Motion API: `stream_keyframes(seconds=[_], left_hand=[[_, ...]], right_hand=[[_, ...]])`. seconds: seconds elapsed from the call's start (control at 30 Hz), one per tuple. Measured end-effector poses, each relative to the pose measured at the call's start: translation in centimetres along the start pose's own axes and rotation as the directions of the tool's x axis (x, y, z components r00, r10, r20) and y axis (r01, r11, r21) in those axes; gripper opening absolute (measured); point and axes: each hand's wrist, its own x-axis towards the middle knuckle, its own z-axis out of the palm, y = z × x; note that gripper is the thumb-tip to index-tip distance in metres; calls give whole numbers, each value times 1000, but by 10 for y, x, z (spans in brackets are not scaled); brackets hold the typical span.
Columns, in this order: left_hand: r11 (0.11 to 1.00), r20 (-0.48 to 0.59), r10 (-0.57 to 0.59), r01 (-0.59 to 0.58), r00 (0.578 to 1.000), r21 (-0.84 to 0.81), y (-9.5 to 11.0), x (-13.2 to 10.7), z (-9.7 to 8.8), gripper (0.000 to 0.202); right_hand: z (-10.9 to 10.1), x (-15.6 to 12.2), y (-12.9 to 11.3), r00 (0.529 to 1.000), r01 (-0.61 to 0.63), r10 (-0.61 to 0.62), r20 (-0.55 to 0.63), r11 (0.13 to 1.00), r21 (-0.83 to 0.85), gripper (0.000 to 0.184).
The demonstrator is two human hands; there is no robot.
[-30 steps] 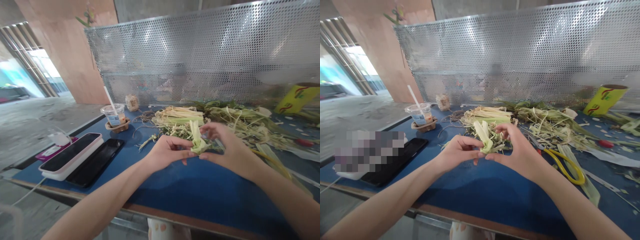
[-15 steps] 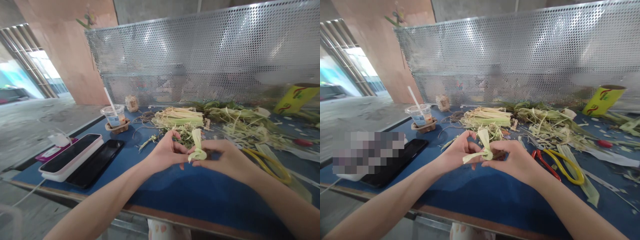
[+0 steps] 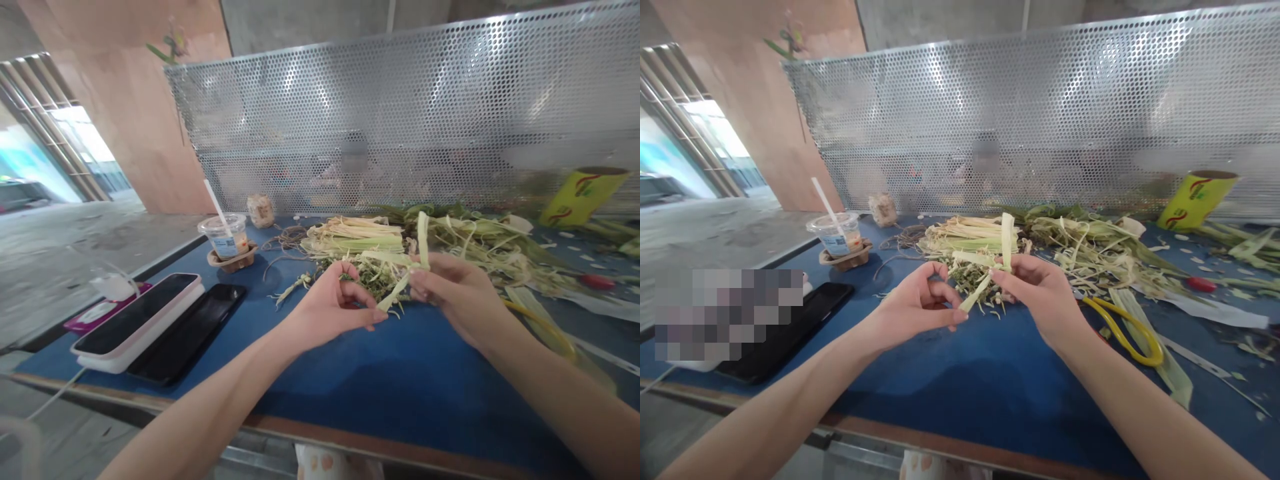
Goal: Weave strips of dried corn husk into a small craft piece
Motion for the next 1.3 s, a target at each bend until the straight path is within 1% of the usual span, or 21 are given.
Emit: stream_keyframes(seconds=[0.07,0.23,0.3,0.37,0.43,0.47,0.53,0.6,0.63,0.7,0.77,0.8,0.87,0.93,0.97,1.0,1.03,1.1,1.17,1.23,1.3], left_hand=[[1000,25,-7,7,1000,13,0,-1,1,45],[988,37,-58,52,998,147,0,-4,4,48],[990,52,-46,39,998,132,0,-3,5,46],[998,53,9,-12,999,65,-1,0,6,39],[999,18,52,-52,998,1,-2,3,6,35],[999,-6,50,-50,999,-15,-2,4,6,36],[1000,-54,4,-5,999,-13,-1,5,7,40],[998,-78,-38,41,996,45,-1,4,7,40],[995,-66,-31,37,997,89,-2,3,6,39],[978,-22,35,-30,999,208,-3,1,6,35],[912,7,144,-135,990,386,-4,0,4,34],[845,5,211,-185,977,502,-4,0,3,33],[645,7,344,-242,939,725,-3,0,0,31],[450,26,419,-232,908,862,-1,-1,-1,27],[386,37,419,-214,907,897,0,-1,-1,27],[344,45,403,-198,914,918,1,-2,-1,27],[318,53,388,-188,920,929,1,-3,0,27],[294,86,359,-200,929,935,2,-4,2,28],[285,114,353,-222,929,932,0,-4,3,30],[282,126,365,-238,923,929,-3,-3,3,30],[305,116,394,-249,912,919,-6,0,2,24]], right_hand=[[1,0,1,1000,7,-7,2,1000,-16,14],[7,-4,-5,993,7,18,120,979,-206,18],[9,-5,-9,986,49,-2,166,959,-280,19],[10,-6,-11,982,92,-29,184,936,-341,22],[10,-7,-12,983,100,-35,178,924,-370,29],[10,-7,-12,986,88,-27,167,924,-372,31],[9,-7,-11,991,51,0,137,928,-370,30],[9,-7,-10,995,20,20,100,925,-380,30],[9,-7,-10,995,10,30,93,916,-401,31],[10,-8,-10,994,18,35,104,886,-464,31],[10,-9,-12,992,59,7,123,852,-520,29],[10,-9,-13,991,84,-15,131,836,-542,29],[9,-10,-14,990,117,-46,135,807,-579,30],[9,-10,-14,989,116,-39,140,796,-594,30],[10,-11,-14,989,108,-26,148,810,-577,28],[10,-11,-13,987,102,-15,163,833,-544,27],[11,-11,-12,984,94,-2,179,857,-507,29],[13,-12,-9,978,84,13,208,889,-450,32],[15,-12,-6,977,91,4,213,895,-437,31],[17,-12,-4,982,124,-45,185,888,-442,32],[16,-12,-3,978,188,-125,164,868,-459,33]])
